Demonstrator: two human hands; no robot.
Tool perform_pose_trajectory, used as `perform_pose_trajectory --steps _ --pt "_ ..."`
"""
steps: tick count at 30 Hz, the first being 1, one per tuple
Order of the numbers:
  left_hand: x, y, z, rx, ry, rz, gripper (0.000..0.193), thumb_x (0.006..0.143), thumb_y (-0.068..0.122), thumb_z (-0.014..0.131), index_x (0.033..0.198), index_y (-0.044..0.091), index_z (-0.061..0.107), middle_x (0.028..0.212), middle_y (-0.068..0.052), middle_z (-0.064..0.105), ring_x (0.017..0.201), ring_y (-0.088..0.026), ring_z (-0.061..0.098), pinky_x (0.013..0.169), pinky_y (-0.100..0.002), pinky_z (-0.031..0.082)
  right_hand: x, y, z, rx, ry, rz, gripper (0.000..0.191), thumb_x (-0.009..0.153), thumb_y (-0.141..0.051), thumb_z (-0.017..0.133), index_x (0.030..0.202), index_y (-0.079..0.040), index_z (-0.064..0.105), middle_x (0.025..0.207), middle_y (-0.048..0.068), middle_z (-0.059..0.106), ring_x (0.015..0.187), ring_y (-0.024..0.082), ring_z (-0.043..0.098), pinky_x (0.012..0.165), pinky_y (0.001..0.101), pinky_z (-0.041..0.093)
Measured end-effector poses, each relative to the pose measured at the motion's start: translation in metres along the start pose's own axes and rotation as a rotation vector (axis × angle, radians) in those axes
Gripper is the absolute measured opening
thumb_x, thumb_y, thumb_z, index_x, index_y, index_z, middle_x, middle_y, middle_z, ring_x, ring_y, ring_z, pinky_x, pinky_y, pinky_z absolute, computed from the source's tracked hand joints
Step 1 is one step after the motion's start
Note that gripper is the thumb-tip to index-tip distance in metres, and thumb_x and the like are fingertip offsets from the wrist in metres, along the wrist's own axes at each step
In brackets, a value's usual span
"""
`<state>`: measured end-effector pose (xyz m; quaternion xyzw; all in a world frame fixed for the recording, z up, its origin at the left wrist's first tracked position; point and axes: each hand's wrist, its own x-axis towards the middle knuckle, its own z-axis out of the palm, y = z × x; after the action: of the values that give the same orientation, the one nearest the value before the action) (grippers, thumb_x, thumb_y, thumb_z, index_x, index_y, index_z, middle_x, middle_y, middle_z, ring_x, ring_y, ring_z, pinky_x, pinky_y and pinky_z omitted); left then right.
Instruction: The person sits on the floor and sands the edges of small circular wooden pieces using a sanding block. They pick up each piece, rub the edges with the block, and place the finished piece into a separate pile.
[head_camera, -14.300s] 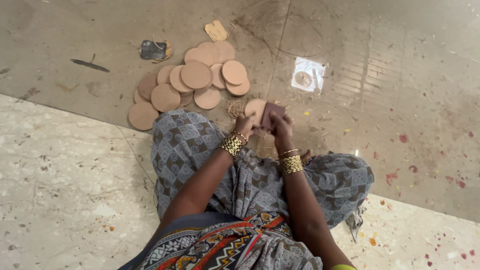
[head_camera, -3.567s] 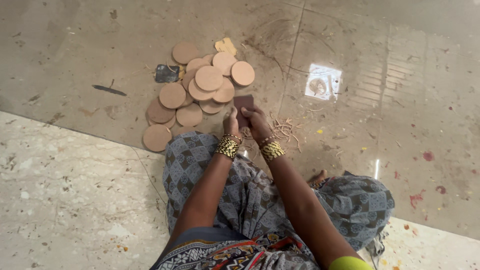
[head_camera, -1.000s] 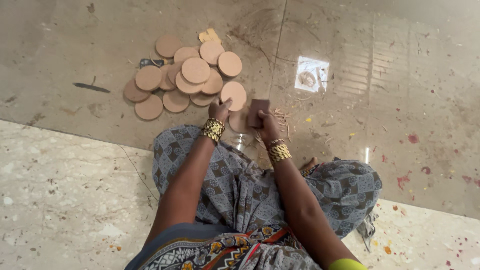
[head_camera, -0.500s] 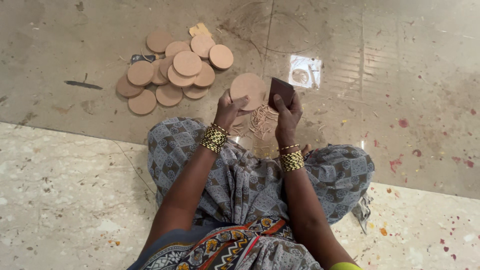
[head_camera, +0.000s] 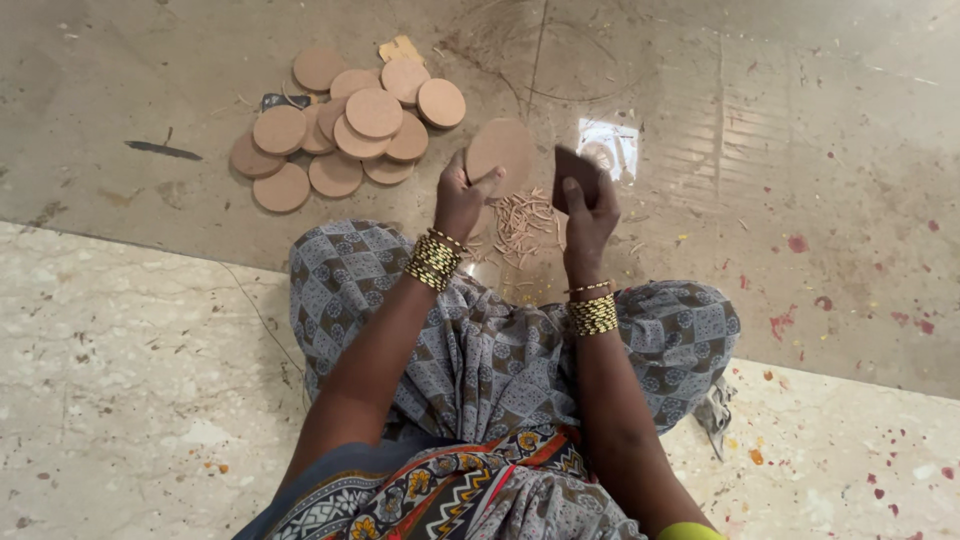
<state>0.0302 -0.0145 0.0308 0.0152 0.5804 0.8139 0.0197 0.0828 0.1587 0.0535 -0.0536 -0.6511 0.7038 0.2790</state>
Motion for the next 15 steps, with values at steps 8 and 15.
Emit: perform_pose_trajectory --steps 8,15 --pt "-0.033 0.004 0.018 0.563 -0.126 0.430 0.035 0.091 0.000 0.069 0.126 0.005 0.067 0.105 -0.016 0.075 0.091 -0.025 0.076 0.076 -0.032 0.060 -0.016 -0.019 0.019 0.150 -0.058 0.132 0.030 0.094 -0.011 0.076 0.121 0.000 0.065 0.108 0.009 0.072 0.094 0.013 0.069 0.080 0.0261 0.061" --pt "-0.046 0.019 0.012 0.671 -0.176 0.608 0.027 0.098 0.000 0.066 0.124 0.007 0.068 0.114 -0.016 0.076 0.103 -0.028 0.075 0.085 -0.036 0.060 -0.007 -0.015 0.005 0.190 -0.062 0.250 0.022 0.094 -0.008 0.076 0.111 0.003 0.069 0.105 0.010 0.073 0.090 0.013 0.071 0.080 0.0244 0.062"
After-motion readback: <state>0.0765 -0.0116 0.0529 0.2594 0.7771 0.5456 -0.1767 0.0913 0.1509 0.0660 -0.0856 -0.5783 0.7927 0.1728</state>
